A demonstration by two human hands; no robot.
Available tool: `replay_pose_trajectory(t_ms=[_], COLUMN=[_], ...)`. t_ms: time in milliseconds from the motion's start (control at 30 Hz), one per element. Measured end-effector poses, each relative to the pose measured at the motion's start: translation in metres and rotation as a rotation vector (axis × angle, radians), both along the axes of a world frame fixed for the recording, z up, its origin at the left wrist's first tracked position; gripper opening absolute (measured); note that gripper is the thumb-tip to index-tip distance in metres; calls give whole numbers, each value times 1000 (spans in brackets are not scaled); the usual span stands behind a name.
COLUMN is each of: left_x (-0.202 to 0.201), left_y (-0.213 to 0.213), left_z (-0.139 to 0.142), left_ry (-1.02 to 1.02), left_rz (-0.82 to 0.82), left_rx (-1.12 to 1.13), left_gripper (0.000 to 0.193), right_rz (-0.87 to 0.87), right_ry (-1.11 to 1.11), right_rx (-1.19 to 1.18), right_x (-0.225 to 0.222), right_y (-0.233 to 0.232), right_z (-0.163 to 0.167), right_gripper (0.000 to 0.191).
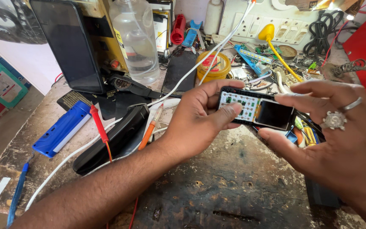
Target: The person disassembles a feature phone at a cluttered workbench, separating the back cover and handling the internal board and keypad assembly. They wipe the phone's surfaces and screen with a cloth, press the keypad, snap the cover back on, and use a screwdriver on the phone's internal components.
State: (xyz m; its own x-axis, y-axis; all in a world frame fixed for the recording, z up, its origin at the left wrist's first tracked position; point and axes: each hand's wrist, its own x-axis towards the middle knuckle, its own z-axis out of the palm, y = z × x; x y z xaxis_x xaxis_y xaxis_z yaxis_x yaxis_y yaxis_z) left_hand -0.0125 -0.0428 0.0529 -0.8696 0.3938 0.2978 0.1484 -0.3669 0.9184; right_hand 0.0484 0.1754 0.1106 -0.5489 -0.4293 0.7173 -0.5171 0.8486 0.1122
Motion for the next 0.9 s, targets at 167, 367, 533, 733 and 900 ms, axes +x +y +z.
replay_pose_trajectory(t_ms=[167, 367, 533, 733, 900], left_x=[15, 31, 34, 32, 29], left_y=[9, 9, 8, 9, 10], left_z=[1, 7, 15, 16, 9], left_ry=[42, 121, 144, 43, 9], left_rz=[-30, -40, -2, -20, -35], left_rx=[-102, -270, -352, -327, -248], left_gripper=[37, 35, 38, 43, 43], right_rz=[200, 208, 206, 248, 256], right_ry=[-93, -287, -260, -141, -113], right_rx=[-81, -159, -116, -6, 104], right_x=[1, -2, -4, -5, -4], right_y=[-1, -1, 0, 0, -4], right_z=[-2, -8, -9, -9, -10], right_gripper=[50, 26, 23, 27, 35])
